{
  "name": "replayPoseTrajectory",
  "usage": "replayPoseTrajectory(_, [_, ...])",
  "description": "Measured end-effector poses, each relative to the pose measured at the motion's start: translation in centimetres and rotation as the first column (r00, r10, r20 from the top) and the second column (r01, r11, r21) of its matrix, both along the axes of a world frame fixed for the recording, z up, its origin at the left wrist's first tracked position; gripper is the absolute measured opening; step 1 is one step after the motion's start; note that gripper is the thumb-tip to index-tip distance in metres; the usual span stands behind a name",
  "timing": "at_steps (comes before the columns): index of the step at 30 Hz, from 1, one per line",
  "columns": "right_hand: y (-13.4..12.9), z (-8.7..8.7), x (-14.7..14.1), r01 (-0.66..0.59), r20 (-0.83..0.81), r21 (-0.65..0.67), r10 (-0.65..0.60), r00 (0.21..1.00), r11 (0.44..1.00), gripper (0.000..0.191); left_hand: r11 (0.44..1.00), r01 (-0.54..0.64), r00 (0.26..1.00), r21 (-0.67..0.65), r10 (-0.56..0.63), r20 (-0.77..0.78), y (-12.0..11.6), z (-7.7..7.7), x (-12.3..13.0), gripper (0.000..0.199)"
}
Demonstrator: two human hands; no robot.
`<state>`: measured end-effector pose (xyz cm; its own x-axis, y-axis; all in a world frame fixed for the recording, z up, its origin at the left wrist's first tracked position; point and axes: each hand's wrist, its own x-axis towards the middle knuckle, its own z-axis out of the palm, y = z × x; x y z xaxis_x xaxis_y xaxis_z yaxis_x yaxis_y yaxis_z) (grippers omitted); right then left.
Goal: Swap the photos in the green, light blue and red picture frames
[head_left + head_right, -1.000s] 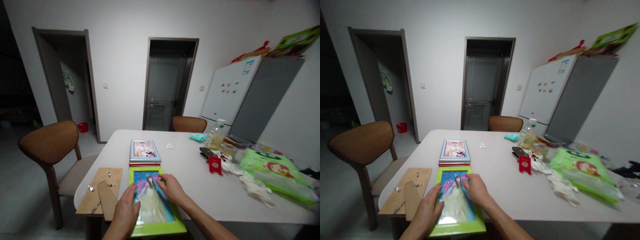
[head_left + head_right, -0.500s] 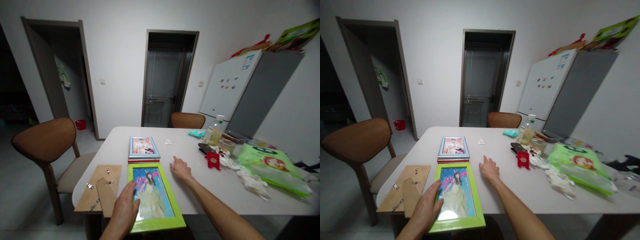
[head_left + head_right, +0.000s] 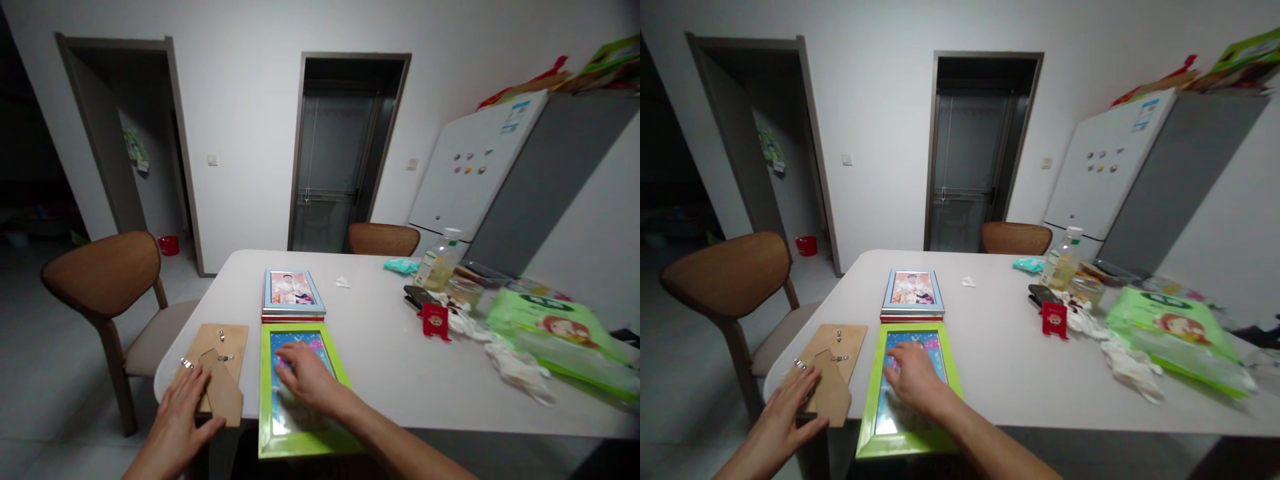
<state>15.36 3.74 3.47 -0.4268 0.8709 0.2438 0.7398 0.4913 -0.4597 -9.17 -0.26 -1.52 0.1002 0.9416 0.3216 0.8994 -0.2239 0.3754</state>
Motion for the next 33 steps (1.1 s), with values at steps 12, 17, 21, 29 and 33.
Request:
replayPoseTrajectory(12, [-2.0,-2.3,-11.8,-0.030,-0.096,-0.045,0.026,0.995,0.999,0.049,0.989,-0.087,0.996,0.119,0.088,0.000,0.9,-2.3,-5.7,0.038])
replayPoseTrajectory(17, [-1.8,0.2,-9.3,-0.076,-0.288,-0.029,0.064,0.955,0.997,0.049,0.963,-0.025,0.997,0.270,0.006,0.073,-0.1,1.1,-4.2,0.040])
replayPoseTrajectory(21, [-2.6,3.1,-3.7,-0.088,-0.283,0.001,0.085,0.956,0.996,0.033,0.934,0.146,0.985,0.326,-0.169,0.044,-0.4,3.6,0.7,0.039])
replayPoseTrajectory(29, [-5.1,-0.1,6.4,0.088,-0.105,-0.167,-0.107,0.989,0.982,0.039,0.913,0.380,0.925,0.149,-0.380,-0.033,-1.7,1.8,10.4,0.038])
replayPoseTrajectory(33, [-5.4,-0.9,7.1,0.120,-0.073,-0.151,-0.132,0.989,0.981,0.039,0.923,0.378,0.926,0.072,-0.378,-0.014,-1.9,1.5,11.5,0.038])
